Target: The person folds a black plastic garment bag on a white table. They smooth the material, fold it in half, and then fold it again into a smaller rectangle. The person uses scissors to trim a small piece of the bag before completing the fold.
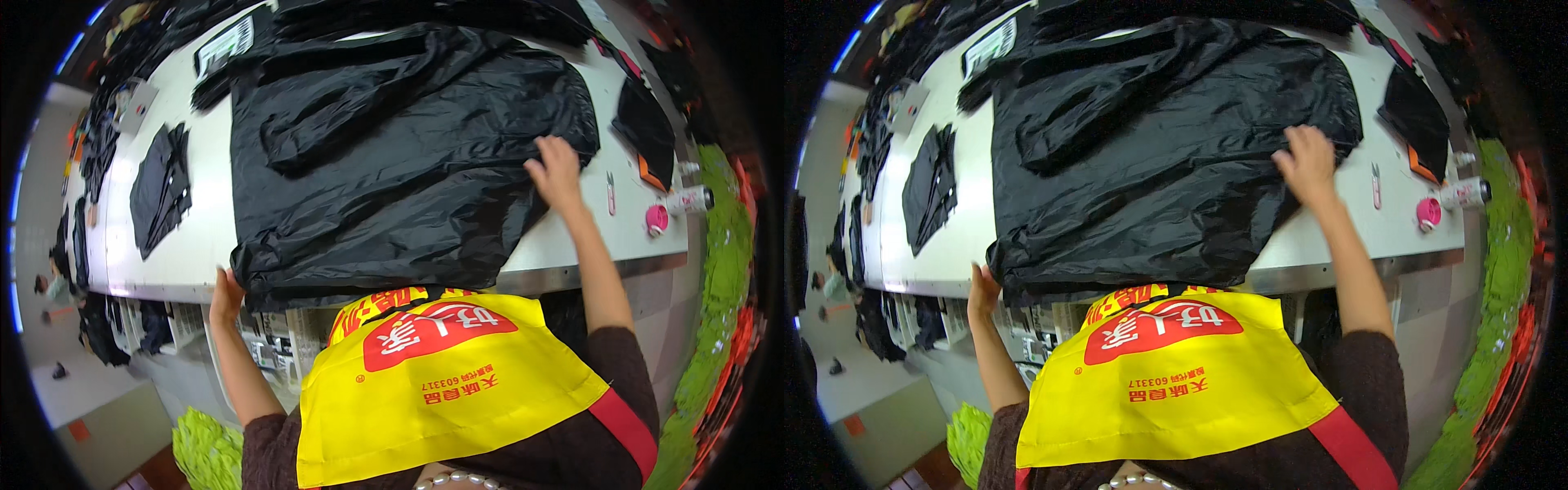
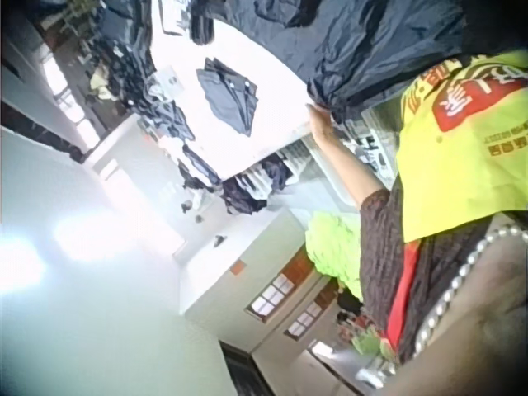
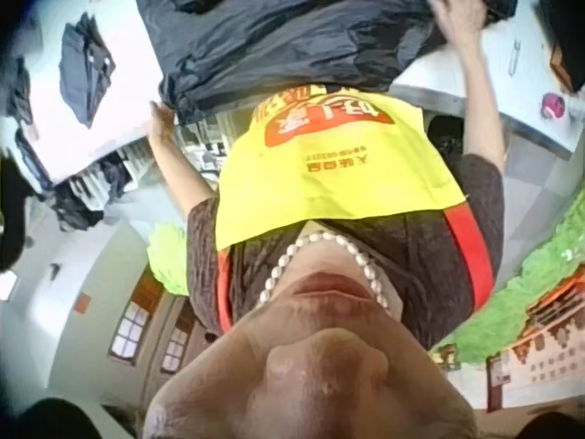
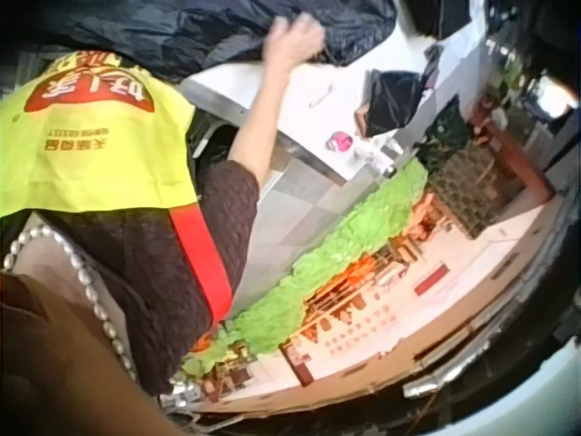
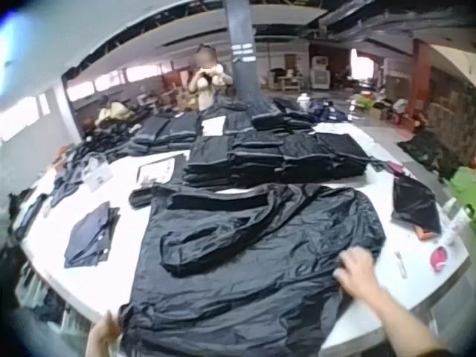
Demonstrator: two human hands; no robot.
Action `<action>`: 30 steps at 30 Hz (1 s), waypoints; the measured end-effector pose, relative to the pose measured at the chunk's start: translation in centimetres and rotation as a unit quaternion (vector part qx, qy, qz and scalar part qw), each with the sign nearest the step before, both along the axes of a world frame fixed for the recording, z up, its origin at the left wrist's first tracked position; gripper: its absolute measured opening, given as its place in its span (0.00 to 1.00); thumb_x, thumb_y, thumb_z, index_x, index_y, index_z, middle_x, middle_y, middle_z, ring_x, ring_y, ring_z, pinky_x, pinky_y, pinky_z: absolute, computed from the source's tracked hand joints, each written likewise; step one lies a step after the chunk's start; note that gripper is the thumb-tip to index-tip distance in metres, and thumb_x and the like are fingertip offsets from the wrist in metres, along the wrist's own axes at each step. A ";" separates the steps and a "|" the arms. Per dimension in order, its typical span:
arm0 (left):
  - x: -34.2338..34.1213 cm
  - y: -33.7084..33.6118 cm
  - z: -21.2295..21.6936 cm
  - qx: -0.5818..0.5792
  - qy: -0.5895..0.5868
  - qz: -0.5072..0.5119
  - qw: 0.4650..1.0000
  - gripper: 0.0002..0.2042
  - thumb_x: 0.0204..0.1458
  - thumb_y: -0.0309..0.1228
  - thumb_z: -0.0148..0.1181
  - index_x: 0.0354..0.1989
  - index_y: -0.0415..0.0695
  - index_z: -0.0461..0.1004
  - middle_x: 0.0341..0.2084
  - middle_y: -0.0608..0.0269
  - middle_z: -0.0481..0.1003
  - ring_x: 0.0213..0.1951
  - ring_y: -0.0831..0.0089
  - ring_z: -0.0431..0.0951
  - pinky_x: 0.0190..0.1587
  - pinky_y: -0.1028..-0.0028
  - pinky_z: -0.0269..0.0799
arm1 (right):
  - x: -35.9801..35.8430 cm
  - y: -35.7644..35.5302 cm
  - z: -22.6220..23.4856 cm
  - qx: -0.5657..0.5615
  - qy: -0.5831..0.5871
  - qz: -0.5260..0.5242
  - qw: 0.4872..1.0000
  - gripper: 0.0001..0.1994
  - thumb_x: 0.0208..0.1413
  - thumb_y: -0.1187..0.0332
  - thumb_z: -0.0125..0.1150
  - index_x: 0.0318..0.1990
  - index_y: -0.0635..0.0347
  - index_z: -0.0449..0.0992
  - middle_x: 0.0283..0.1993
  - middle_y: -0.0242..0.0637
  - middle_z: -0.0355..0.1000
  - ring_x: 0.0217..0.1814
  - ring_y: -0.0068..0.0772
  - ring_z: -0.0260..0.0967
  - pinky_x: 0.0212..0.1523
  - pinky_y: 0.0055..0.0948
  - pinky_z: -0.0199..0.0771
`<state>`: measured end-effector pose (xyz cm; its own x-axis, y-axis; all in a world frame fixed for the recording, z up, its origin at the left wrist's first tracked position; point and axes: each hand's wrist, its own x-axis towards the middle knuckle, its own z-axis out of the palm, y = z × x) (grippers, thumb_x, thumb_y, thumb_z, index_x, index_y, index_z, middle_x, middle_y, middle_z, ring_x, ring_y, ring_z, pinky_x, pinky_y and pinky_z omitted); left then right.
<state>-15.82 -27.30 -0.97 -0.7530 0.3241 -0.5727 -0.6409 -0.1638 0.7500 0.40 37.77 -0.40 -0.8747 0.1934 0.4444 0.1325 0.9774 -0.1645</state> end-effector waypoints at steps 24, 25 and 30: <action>-2.5 6.7 -0.6 -0.296 0.372 -0.275 0.836 0.23 0.39 0.27 0.64 0.48 0.48 0.72 0.48 0.56 0.68 0.50 0.62 0.68 0.56 0.69 0.61 | 4.0 -14.7 -4.3 0.040 -0.268 0.117 0.956 0.45 0.43 0.39 0.56 0.64 0.57 0.51 0.69 0.49 0.39 0.71 0.53 0.31 0.61 0.63 0.32; -4.0 5.8 -3.3 -0.258 0.436 -0.302 0.808 0.20 0.38 0.27 0.65 0.45 0.45 0.73 0.47 0.57 0.68 0.52 0.61 0.66 0.58 0.68 0.57 | 3.9 -14.7 -4.2 0.041 -0.266 0.121 0.955 0.45 0.43 0.39 0.56 0.64 0.57 0.51 0.69 0.49 0.40 0.71 0.53 0.32 0.61 0.63 0.32; -3.3 7.8 -1.3 -0.148 0.382 -0.171 0.896 0.14 0.42 0.22 0.57 0.38 0.45 0.63 0.37 0.68 0.65 0.41 0.78 0.64 0.47 0.79 0.60 | 4.5 -14.1 -4.3 0.044 -0.251 0.117 0.960 0.45 0.43 0.39 0.56 0.64 0.57 0.51 0.69 0.49 0.40 0.71 0.54 0.34 0.61 0.63 0.33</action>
<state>-19.16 -19.52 -2.23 -0.8480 0.5291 -0.0316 0.1027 0.2225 0.9695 4.86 23.69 -4.74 -0.9978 -0.0541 -0.0383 -0.0521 0.9973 -0.0520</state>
